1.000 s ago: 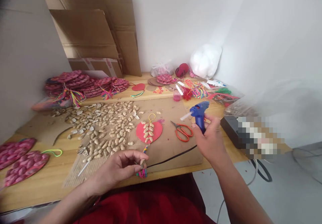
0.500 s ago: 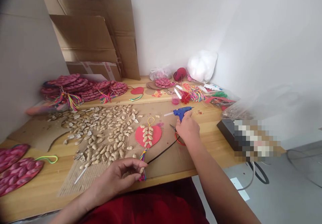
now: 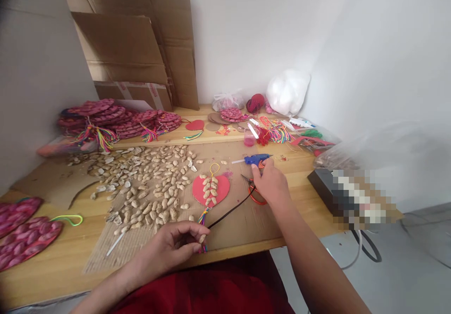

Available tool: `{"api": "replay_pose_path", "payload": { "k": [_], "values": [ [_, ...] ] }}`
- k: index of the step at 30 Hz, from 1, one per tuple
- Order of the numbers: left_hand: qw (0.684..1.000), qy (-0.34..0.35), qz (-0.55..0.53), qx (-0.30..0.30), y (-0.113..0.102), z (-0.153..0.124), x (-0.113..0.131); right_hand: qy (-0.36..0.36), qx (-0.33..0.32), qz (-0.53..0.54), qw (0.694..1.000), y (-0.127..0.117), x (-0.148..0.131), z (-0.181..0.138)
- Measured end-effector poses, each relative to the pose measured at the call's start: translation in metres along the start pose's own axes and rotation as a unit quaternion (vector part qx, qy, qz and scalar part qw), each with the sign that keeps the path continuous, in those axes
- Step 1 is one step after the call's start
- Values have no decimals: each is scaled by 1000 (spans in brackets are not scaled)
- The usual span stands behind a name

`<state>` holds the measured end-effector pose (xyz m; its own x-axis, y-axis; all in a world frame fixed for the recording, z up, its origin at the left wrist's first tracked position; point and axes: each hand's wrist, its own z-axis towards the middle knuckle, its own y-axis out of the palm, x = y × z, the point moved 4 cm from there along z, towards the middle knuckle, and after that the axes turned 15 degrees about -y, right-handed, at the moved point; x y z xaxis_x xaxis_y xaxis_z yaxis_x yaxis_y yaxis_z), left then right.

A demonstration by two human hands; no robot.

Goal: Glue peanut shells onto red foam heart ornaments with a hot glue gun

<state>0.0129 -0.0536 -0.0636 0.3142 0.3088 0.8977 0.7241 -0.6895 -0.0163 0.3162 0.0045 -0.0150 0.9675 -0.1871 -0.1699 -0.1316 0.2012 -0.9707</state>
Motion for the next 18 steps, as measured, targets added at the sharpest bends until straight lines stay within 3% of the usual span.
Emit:
{"api": "replay_pose_path", "payload": {
  "k": [5,10,14,18],
  "values": [
    [1000,-8,-6,-5,-1,1,0,-60,-41,12,997,-6,19,-35],
    [1000,-6,1,-3,0,3,-1,-123,-84,0,989,-1,10,-49],
    [1000,-15,10,6,0,4,-1,-128,-116,-33,984,-5,6,-49],
    [1000,-22,4,18,-1,2,7,-115,-155,-71,979,-17,19,-62]
  ]
}}
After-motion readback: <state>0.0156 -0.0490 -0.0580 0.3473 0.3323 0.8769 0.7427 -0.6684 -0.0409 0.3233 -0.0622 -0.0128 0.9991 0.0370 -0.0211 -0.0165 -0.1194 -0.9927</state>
